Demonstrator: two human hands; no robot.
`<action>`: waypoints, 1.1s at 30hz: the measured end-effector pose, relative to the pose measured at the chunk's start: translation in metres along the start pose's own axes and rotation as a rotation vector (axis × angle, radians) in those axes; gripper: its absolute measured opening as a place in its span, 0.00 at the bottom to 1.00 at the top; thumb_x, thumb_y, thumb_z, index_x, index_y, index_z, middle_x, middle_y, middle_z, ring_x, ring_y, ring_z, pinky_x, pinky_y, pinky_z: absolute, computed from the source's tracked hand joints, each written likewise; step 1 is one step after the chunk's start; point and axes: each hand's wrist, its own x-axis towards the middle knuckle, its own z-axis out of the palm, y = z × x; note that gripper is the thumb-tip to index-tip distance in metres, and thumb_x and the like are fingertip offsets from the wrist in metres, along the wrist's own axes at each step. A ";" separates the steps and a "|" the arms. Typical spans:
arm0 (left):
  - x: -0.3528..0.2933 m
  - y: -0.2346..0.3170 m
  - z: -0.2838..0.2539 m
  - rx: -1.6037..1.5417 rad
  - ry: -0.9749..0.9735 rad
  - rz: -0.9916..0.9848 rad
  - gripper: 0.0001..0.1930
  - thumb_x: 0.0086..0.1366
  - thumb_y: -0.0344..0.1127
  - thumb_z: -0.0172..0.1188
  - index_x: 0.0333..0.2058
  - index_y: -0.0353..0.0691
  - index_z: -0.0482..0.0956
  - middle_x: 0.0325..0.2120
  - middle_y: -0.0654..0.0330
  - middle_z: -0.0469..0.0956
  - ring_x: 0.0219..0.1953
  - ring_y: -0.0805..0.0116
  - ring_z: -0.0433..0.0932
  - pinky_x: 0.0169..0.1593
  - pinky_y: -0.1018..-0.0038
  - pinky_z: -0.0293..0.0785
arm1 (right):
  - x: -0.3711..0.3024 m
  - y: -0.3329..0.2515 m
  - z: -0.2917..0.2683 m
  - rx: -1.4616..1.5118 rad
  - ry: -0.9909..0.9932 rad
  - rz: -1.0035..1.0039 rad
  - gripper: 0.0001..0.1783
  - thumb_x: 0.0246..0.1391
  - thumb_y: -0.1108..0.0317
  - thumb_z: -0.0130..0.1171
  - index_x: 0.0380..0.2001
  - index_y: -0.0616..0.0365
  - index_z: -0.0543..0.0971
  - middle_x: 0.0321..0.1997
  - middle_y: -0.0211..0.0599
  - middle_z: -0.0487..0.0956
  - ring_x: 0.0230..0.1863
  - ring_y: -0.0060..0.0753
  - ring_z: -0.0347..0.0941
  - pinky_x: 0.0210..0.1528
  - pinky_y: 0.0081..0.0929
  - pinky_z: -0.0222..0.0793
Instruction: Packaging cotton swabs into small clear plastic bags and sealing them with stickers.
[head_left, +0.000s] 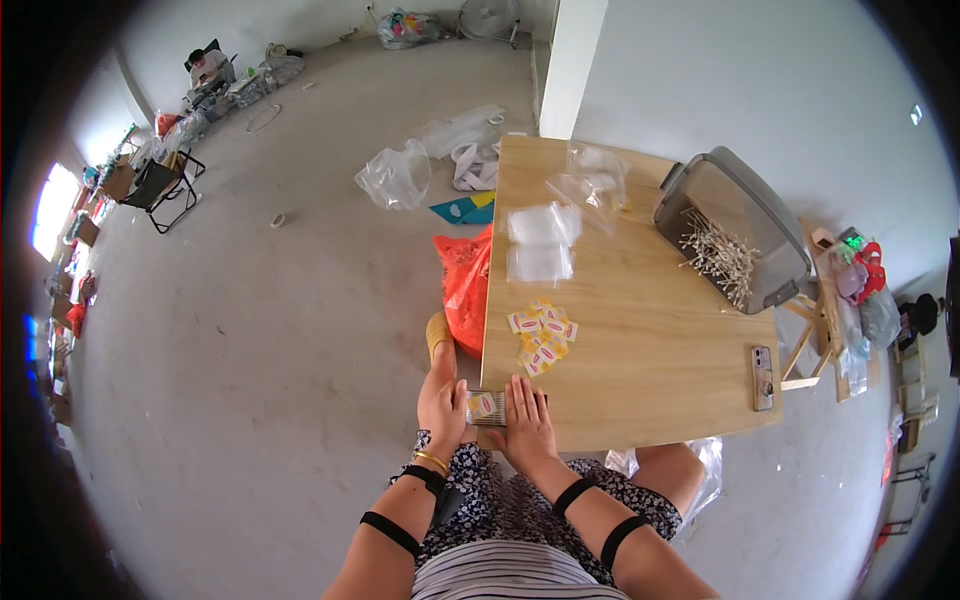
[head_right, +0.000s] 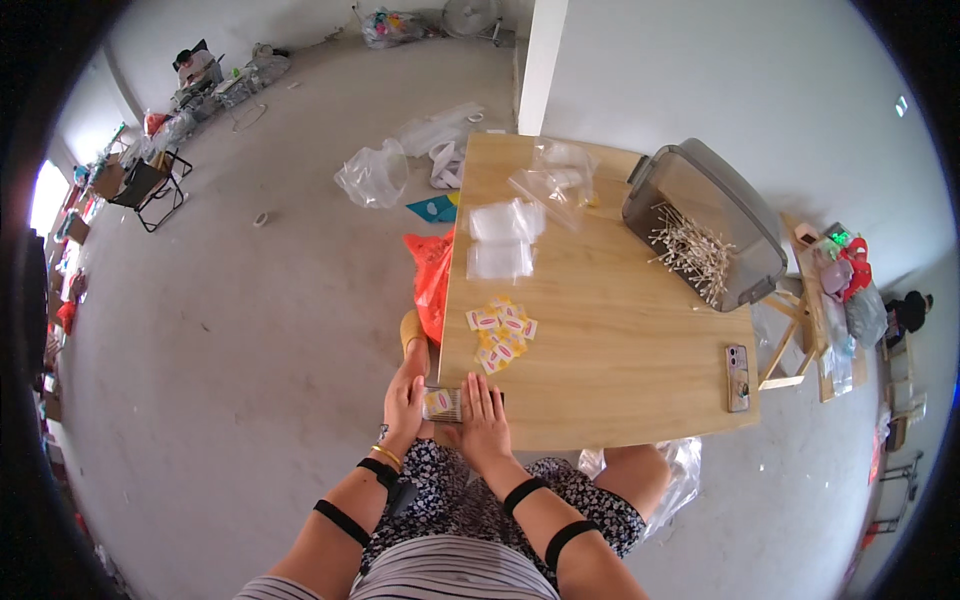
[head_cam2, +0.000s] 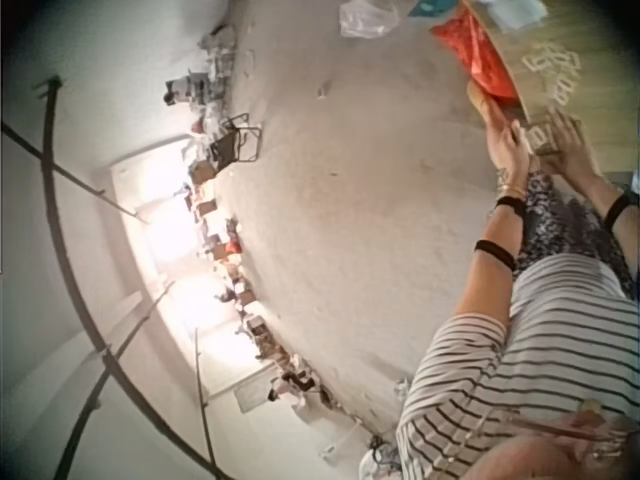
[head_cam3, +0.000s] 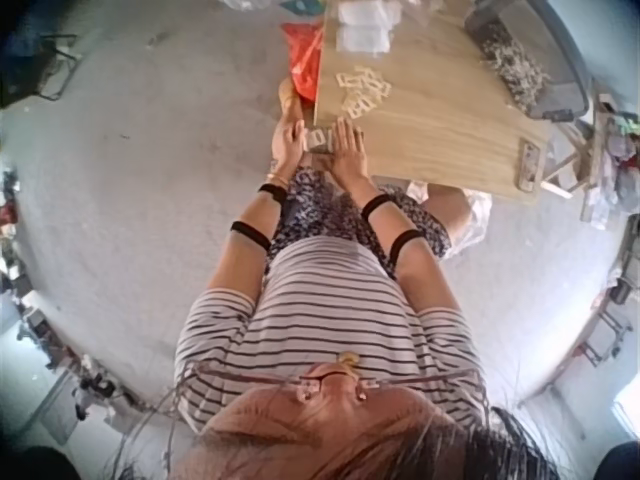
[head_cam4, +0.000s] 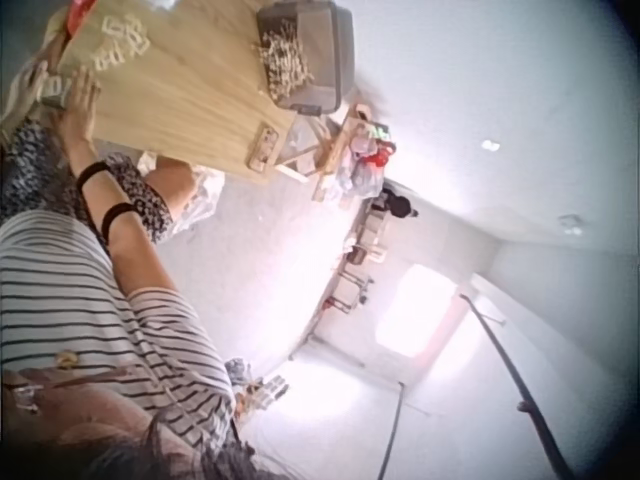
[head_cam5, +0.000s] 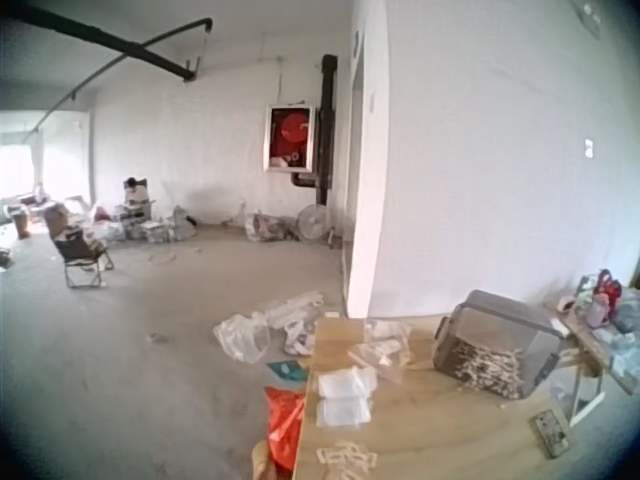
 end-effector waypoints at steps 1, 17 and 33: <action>0.003 0.002 0.001 -0.011 0.090 0.109 0.16 0.69 0.41 0.57 0.38 0.32 0.83 0.44 0.45 0.81 0.47 0.48 0.80 0.50 0.62 0.75 | 0.002 -0.004 0.000 0.003 -0.021 0.019 0.53 0.59 0.40 0.53 0.72 0.70 0.49 0.79 0.54 0.45 0.80 0.50 0.37 0.78 0.49 0.34; 0.002 0.130 -0.003 -0.151 -0.177 0.138 0.16 0.72 0.44 0.49 0.48 0.37 0.70 0.52 0.47 0.69 0.55 0.44 0.68 0.60 0.52 0.64 | -0.031 0.100 -0.028 0.471 0.393 0.186 0.24 0.60 0.64 0.58 0.59 0.54 0.73 0.61 0.48 0.70 0.61 0.55 0.65 0.63 0.47 0.63; -0.013 0.192 0.158 0.405 -0.650 0.833 0.38 0.65 0.57 0.54 0.69 0.43 0.61 0.71 0.46 0.55 0.73 0.42 0.49 0.74 0.41 0.37 | -0.013 0.434 -0.146 0.133 0.689 0.695 0.17 0.50 0.66 0.65 0.45 0.52 0.80 0.47 0.41 0.77 0.55 0.50 0.69 0.58 0.44 0.66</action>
